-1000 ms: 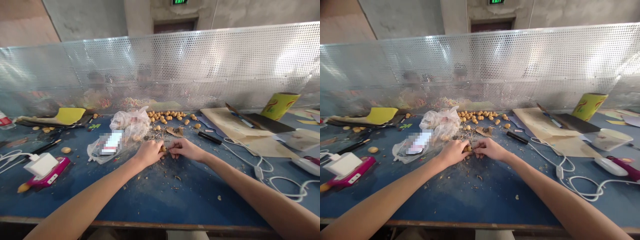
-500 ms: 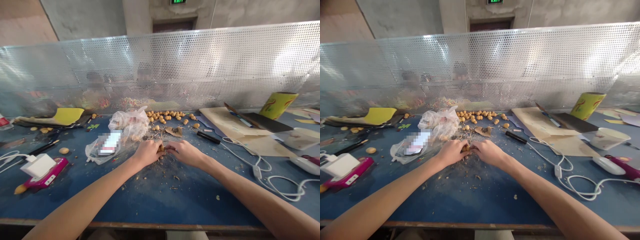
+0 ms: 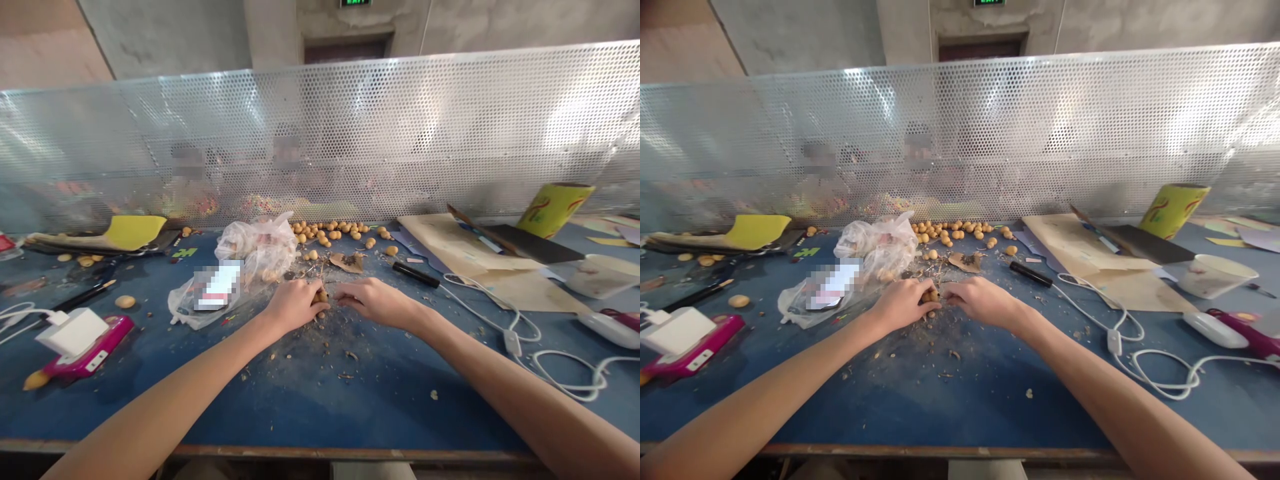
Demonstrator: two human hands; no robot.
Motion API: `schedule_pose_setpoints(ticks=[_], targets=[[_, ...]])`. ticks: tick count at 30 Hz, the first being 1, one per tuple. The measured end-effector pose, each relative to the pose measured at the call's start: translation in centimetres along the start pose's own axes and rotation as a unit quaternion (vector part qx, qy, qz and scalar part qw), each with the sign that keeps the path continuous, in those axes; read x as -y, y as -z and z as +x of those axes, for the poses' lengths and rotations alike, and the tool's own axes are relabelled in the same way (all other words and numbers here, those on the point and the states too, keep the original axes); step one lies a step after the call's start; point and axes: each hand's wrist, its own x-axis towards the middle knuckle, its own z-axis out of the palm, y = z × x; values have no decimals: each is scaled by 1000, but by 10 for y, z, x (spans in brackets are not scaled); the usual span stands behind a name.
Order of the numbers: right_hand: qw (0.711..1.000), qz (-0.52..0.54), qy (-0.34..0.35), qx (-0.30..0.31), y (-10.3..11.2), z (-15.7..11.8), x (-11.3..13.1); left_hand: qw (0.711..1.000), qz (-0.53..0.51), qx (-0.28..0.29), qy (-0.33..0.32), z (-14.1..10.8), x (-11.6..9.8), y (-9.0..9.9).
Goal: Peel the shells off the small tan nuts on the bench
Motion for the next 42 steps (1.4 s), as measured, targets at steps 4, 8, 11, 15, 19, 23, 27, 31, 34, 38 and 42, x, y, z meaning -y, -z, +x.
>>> schedule_pose_setpoints(ticks=[4, 8, 11, 15, 19, 23, 27, 31, 34, 38, 42], targets=[[1000, -11, 6, -14, -4, 0, -3, 1000, -8, 1, -1, 0, 1, -1], [1000, -17, 6, -25, -7, 1, -3, 1000, -12, 1, -1, 0, 1, 0], [1000, 5, 14, -2, 0, -1, -4, 1000, -8, 6, 2, 0, 0, 1], [1000, 14, 7, -7, 0, -2, -5, 1000, -8, 16, 8, 0, -1, 3], [1000, 8, 19, -20, -6, 1, -6, 1000, -5, 8, 2, 0, 0, 4], [999, 30, 26, -7, 1, -1, -10, 1000, -4, 8, -1, 0, 0, 4], [998, 54, -32, -32, 11, -6, -23, 998, -63, -19, 4, -1, 0, 5], [992, 61, -75, -84, 14, -9, -36, 911, -403, -56, 68, 1, 2, 9], [988, 70, -94, -99, 13, -10, -38, 733, -666, -59, 121, 5, 7, 13], [989, 84, -86, -83, 10, -9, -34, 603, -783, -50, 142, 7, 11, 19], [990, 97, -83, -67, 7, -9, -32, 586, -800, -33, 124, 4, 11, 23]])
